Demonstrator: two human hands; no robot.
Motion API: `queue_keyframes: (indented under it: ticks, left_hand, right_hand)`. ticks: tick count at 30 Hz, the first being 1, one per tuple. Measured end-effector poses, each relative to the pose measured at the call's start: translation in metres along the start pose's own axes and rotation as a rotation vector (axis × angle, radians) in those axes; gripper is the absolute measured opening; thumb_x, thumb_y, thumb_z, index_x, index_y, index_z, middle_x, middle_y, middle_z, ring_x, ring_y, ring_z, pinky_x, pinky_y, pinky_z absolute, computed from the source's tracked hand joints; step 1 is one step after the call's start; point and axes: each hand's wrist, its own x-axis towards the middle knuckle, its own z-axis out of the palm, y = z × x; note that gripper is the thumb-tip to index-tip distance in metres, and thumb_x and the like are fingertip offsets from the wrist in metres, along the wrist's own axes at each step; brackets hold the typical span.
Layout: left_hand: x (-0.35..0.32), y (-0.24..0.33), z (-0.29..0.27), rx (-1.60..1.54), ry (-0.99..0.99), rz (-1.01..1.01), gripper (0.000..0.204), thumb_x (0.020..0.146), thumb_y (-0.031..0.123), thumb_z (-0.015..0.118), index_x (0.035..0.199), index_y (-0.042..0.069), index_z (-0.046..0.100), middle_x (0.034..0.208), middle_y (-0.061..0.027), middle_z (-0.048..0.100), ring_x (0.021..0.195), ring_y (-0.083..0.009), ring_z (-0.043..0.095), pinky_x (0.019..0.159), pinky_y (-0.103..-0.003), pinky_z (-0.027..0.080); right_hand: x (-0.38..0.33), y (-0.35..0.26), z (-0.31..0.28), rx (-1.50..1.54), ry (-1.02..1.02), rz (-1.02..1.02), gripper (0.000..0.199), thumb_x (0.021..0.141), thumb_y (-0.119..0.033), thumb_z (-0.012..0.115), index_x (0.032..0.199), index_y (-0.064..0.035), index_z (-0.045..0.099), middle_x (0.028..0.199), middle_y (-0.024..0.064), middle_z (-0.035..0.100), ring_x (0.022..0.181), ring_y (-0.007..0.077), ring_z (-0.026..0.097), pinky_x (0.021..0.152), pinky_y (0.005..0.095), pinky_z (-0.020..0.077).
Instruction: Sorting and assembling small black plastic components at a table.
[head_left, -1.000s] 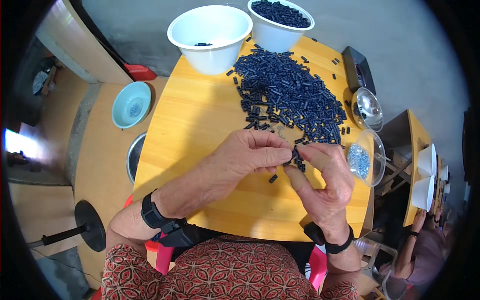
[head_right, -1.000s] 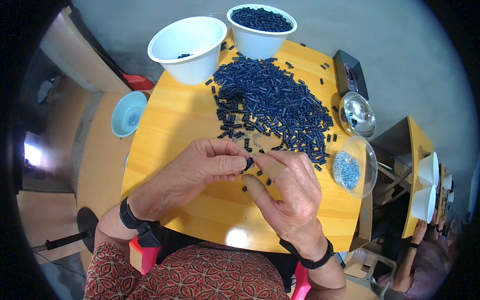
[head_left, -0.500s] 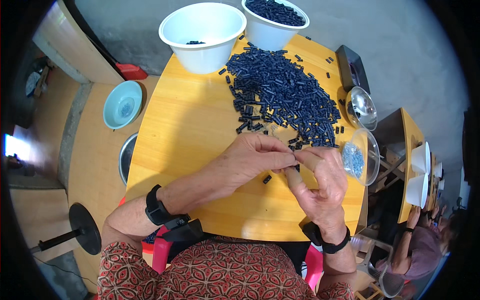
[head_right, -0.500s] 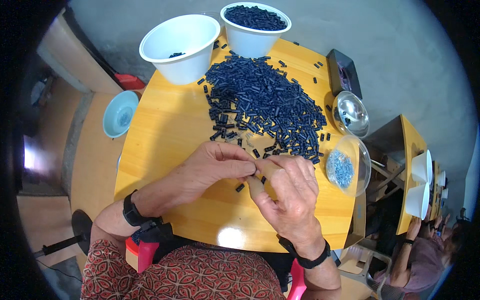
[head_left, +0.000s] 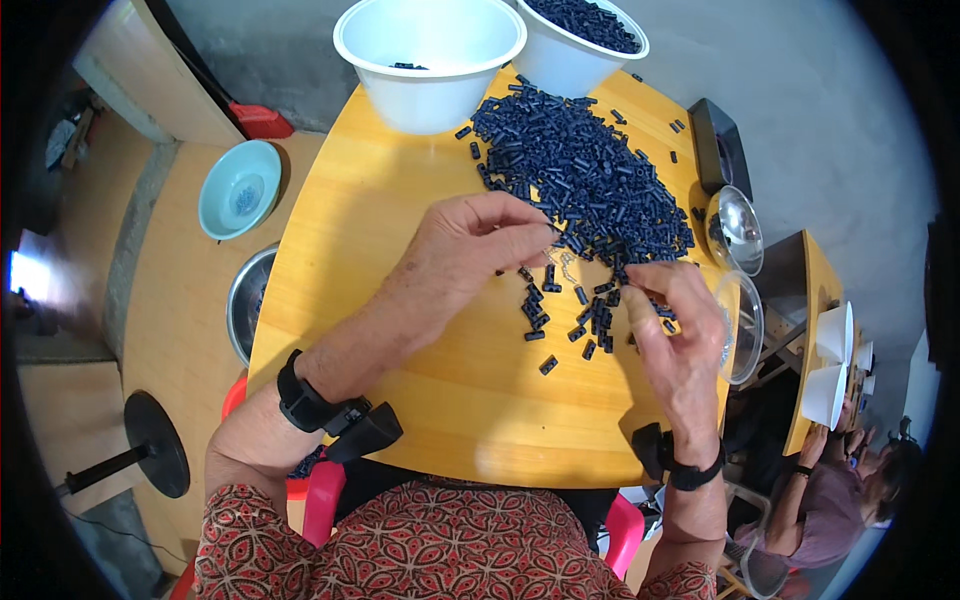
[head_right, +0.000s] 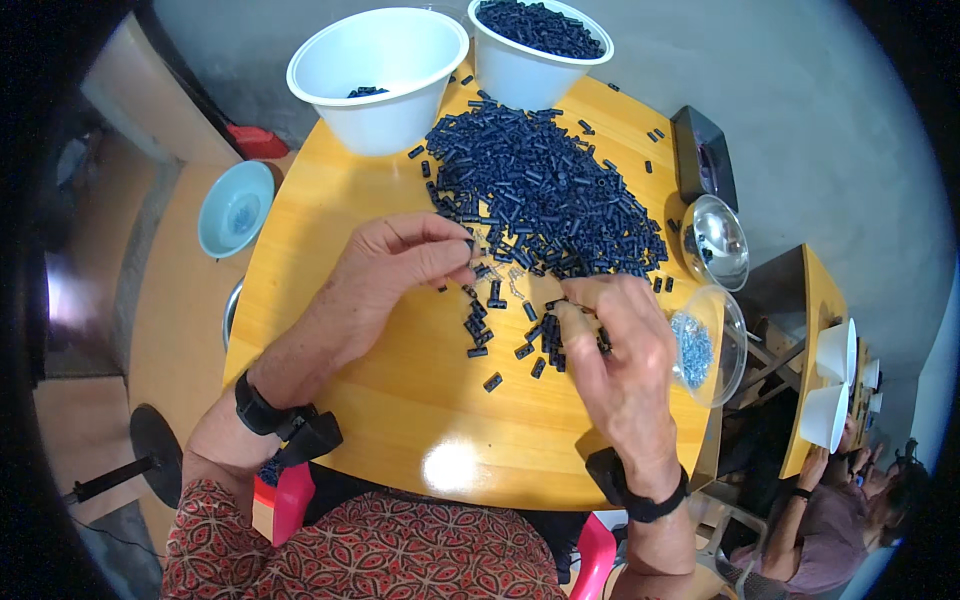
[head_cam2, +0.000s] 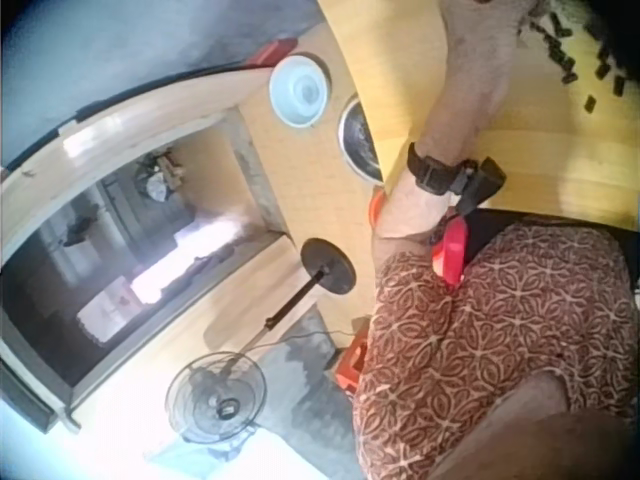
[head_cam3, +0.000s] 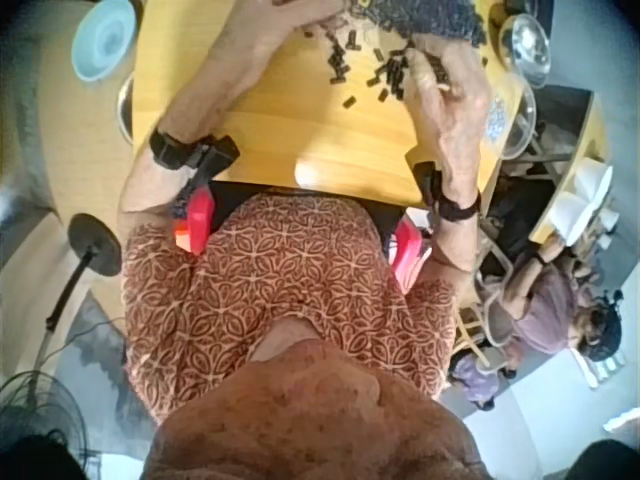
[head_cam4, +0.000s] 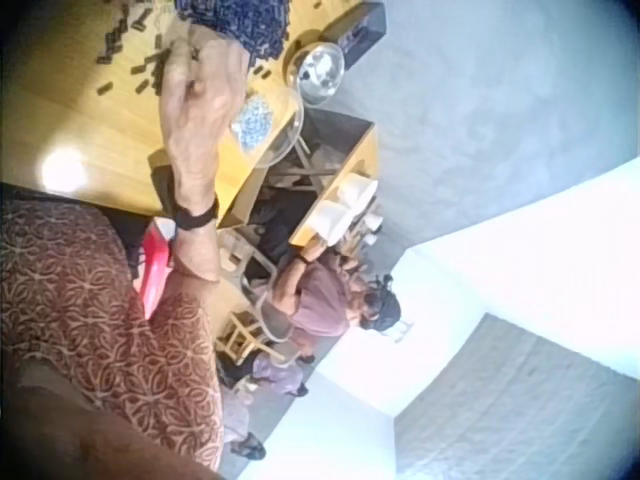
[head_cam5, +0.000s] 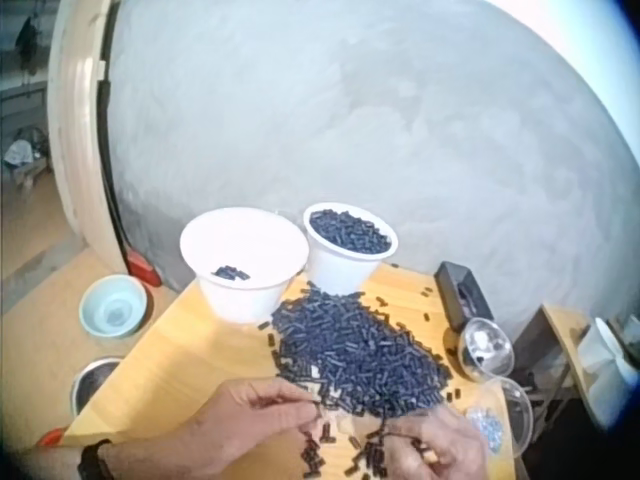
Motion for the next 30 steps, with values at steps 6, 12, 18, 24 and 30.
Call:
queue_keyframes:
  ticks: [6,12,18,24,30]
  left_hand:
    - [0.002,-0.007,-0.004,0.024,0.043,0.008,0.015,0.093,0.016,0.067,0.101,0.003,0.069,0.088,-0.0032,0.07,0.087,-0.0095,0.065,0.077,-0.023,0.048]
    - [0.004,-0.009,-0.003,0.044,0.03,0.014,0.015,0.094,0.016,0.066,0.099,0.002,0.069,0.088,-0.0032,0.07,0.085,-0.009,0.063,0.08,-0.024,0.048]
    - [0.004,-0.01,0.0,0.068,0.037,0.006,0.016,0.094,0.016,0.065,0.099,0.001,0.069,0.087,-0.0031,0.07,0.084,-0.0086,0.062,0.08,-0.023,0.048]
    - [0.004,-0.017,0.0,0.1,0.032,0.03,0.015,0.093,0.014,0.066,0.099,0.0,0.069,0.088,-0.0037,0.07,0.085,-0.0092,0.064,0.08,-0.024,0.05]
    - [0.002,-0.018,0.005,0.072,-0.026,0.075,0.013,0.092,0.009,0.067,0.099,-0.002,0.068,0.089,-0.0043,0.07,0.084,-0.009,0.065,0.078,-0.023,0.052]
  right_hand:
    - [0.016,0.009,0.027,0.021,-0.219,0.074,0.006,0.08,0.001,0.068,0.086,-0.0004,0.067,0.08,0.0128,0.061,0.078,0.0317,0.059,0.071,0.0395,0.0486]
    - [0.024,0.023,0.04,-0.011,-0.26,0.026,0.007,0.078,0.001,0.068,0.084,-0.0023,0.066,0.079,0.0113,0.059,0.079,0.0307,0.058,0.07,0.0398,0.0489]
    - [0.025,0.03,0.047,-0.099,-0.257,-0.029,0.009,0.077,0.0,0.069,0.085,-0.0033,0.066,0.08,0.0111,0.059,0.081,0.0309,0.059,0.072,0.04,0.0495]
    - [0.026,0.029,0.045,-0.134,-0.278,-0.055,0.009,0.076,-0.002,0.07,0.083,-0.003,0.065,0.08,0.0115,0.059,0.08,0.0313,0.059,0.07,0.0407,0.0492]
    - [0.019,0.025,0.04,0.055,-0.224,0.068,0.01,0.076,0.004,0.068,0.083,-0.0022,0.064,0.079,0.0107,0.06,0.073,0.0261,0.059,0.065,0.0344,0.0491]
